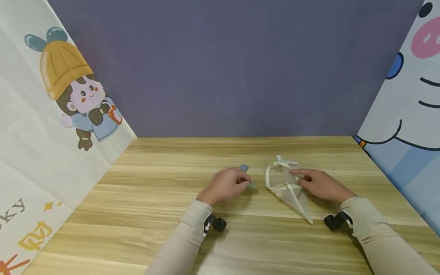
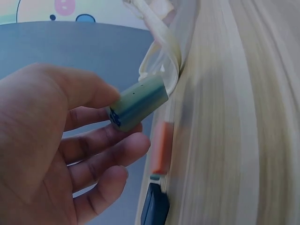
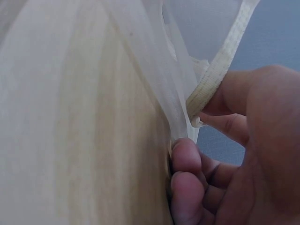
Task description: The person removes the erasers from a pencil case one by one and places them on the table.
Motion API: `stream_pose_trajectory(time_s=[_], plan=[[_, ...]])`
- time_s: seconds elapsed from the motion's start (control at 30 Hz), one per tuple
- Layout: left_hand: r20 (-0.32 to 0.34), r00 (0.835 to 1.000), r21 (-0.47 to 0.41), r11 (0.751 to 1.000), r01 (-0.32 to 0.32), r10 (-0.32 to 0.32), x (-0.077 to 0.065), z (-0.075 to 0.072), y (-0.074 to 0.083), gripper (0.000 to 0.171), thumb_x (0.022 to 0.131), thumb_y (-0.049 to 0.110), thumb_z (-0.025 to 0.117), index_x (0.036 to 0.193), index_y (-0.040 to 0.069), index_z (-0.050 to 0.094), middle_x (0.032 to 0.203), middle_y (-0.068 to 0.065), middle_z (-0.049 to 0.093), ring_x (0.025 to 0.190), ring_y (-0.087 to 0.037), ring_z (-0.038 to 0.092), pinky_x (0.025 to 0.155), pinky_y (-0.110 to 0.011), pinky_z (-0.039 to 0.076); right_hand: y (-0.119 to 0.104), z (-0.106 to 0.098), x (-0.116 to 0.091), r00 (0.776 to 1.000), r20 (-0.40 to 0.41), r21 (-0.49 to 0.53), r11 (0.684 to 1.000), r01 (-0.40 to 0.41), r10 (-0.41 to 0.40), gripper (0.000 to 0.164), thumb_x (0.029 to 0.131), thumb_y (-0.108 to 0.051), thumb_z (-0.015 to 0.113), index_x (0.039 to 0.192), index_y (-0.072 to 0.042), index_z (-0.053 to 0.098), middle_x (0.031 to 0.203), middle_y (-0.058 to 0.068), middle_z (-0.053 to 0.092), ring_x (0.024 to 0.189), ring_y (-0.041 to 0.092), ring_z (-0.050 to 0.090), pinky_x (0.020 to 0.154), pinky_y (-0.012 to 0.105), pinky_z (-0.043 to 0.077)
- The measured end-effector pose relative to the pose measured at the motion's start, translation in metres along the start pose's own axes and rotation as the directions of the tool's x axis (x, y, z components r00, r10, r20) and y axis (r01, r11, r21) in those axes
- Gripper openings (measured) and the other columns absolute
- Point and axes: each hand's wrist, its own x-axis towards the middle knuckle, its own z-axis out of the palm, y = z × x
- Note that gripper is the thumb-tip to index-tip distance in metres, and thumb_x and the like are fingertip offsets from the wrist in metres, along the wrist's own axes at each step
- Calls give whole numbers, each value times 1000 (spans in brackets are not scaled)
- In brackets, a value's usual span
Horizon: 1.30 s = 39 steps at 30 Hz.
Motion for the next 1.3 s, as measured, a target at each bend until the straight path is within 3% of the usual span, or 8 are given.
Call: stream_pose_trajectory(time_s=[0.17,0.37,0.53,0.8,1.0,1.17,1.3], plan=[[11,1000,1,1000,21,-21,-3,-4,-7,16,97,31,63,105,28,77,99,16,68,81,0,59,70,-27,47,-1,0,-1,1000,-10,-5,1000,10,-10,42,104,-23,56,145,-11,55,140,25,54,113,34,61,78,39,48],[13,999,26,999,35,-35,-5,-7,-13,19,98,32,61,106,26,78,90,15,63,77,-5,57,66,-29,46,-3,0,-2,1000,-5,6,1000,-3,3,42,104,-23,57,145,-11,55,139,25,54,109,30,60,77,39,47],[23,998,8,998,56,-56,-8,-8,-16,22,97,31,64,113,25,78,102,11,67,78,-10,57,65,-31,45,-5,0,-3,1000,-5,8,1000,-4,4,42,104,-23,56,145,-11,55,141,26,52,116,36,59,79,40,48],[21,998,13,998,67,-67,-9,-10,-20,24,96,31,63,114,25,78,114,7,69,86,-13,58,74,-33,47,-7,-2,-2,1000,9,17,1000,-13,13,43,104,-24,57,145,-10,54,127,20,61,89,19,56,70,37,41],[27,997,-2,997,77,-77,-10,-11,-24,23,96,31,64,112,24,78,113,7,70,88,-12,59,77,-34,48,-6,-3,-2,1000,11,10,1000,-15,15,43,104,-24,56,146,-10,53,136,24,56,99,22,60,71,37,43],[43,996,-7,997,77,-77,-12,-11,-27,21,96,30,64,110,22,79,109,7,69,86,-12,58,75,-33,48,-3,-3,-1,1000,13,1,1000,-17,17,44,104,-24,56,146,-10,53,119,16,64,81,17,54,68,36,41],[58,996,-15,998,69,-68,-13,-12,-30,19,96,29,65,109,22,79,109,7,69,87,-11,58,76,-32,48,-4,-2,-1,1000,14,7,1000,-12,12,44,104,-24,57,145,-9,54,116,13,65,76,15,50,68,36,40]])
